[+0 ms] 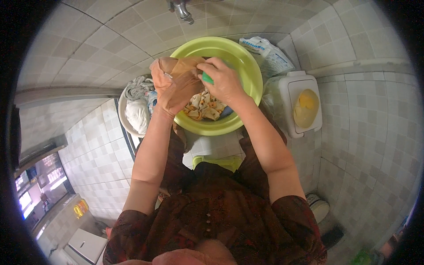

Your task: The person washes clothes by hand in a green basin, scrubbing and wringing several garments before placing them in another white basin.

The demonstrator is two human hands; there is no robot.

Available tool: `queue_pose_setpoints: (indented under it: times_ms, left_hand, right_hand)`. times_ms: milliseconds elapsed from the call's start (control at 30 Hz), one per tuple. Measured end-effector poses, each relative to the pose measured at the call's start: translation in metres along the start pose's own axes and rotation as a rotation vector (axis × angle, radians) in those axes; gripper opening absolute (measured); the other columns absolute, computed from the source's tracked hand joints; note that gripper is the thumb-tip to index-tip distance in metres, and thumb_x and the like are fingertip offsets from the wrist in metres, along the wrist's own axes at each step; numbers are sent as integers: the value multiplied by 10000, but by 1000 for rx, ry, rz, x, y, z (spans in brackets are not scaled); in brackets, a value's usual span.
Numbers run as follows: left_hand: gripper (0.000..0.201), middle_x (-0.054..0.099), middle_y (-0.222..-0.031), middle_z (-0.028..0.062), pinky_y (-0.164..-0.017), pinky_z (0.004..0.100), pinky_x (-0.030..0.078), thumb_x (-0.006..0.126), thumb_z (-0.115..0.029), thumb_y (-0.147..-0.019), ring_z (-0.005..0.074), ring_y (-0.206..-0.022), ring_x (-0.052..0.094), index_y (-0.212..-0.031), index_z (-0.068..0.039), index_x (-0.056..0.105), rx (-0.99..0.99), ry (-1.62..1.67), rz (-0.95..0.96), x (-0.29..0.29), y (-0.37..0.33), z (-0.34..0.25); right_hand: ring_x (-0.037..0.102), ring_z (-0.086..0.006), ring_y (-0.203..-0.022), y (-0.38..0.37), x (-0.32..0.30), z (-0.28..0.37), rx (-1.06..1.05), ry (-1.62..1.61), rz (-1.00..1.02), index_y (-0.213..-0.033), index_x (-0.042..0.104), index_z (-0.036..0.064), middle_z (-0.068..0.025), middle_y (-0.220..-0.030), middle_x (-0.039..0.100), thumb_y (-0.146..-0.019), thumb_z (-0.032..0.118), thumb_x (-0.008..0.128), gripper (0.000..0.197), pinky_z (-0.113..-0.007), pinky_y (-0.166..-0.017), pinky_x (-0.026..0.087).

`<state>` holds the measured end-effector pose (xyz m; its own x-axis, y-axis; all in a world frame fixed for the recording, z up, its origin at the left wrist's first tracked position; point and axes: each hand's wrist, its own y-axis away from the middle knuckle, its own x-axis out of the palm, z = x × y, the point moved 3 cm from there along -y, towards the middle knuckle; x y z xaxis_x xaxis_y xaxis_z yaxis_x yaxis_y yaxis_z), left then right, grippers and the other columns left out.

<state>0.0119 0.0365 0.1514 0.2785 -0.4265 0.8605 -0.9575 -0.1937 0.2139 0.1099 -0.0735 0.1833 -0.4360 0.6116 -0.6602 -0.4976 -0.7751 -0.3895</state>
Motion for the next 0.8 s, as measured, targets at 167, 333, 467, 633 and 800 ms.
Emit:
queue_pose_setpoints:
  times_ms: [167, 333, 467, 633, 800]
  left_hand:
    - [304, 540, -1146, 97, -860, 304, 490, 483, -132, -917, 198, -958, 567, -1196, -21, 439, 215, -1908, 99, 56, 0, -26]
    - [282, 556, -1094, 135, -797, 320, 523, 531, -121, -884, 200, -974, 589, -1138, -21, 461, 418, -250, -164, 3, 2, -22]
    - [343, 552, -1144, 108, -908, 405, 466, 432, -319, -930, 251, -1056, 555, -1143, -56, 482, 199, 89, -190, -28, -7, -31]
    - [458, 548, -1189, 91, -979, 507, 381, 372, -439, -918, 281, -1121, 507, -1174, -88, 517, 124, 398, -86, -14, 0, -19]
    - [451, 495, -1263, 94, -1035, 462, 339, 354, -409, -935, 292, -1179, 463, -1267, -116, 440, 162, 178, 16, 4, -2, -3]
  right_hand:
    - [586, -317, -859, -1, 2, -2, 94, -8, 62, -992, 580, 42, -115, -965, 571, -789, 68, 644, 214, -363, -719, 478]
    - [577, -324, -851, -1, -13, 4, 80, -52, 117, -980, 560, 29, -120, -927, 571, -807, 64, 617, 185, -367, -732, 470]
    - [571, -332, -845, 7, -7, 9, 113, -70, 149, -974, 548, 20, -132, -924, 570, -824, 73, 604, 169, -380, -739, 468]
    - [581, -323, -834, 11, -2, 11, 239, -110, 631, -1030, 565, 47, -127, -876, 591, -827, 81, 611, 211, -348, -740, 467]
    - [591, -300, -900, -12, -13, 35, 222, -162, -127, -1075, 573, 63, -134, -914, 609, -817, 139, 637, 276, -369, -808, 464]
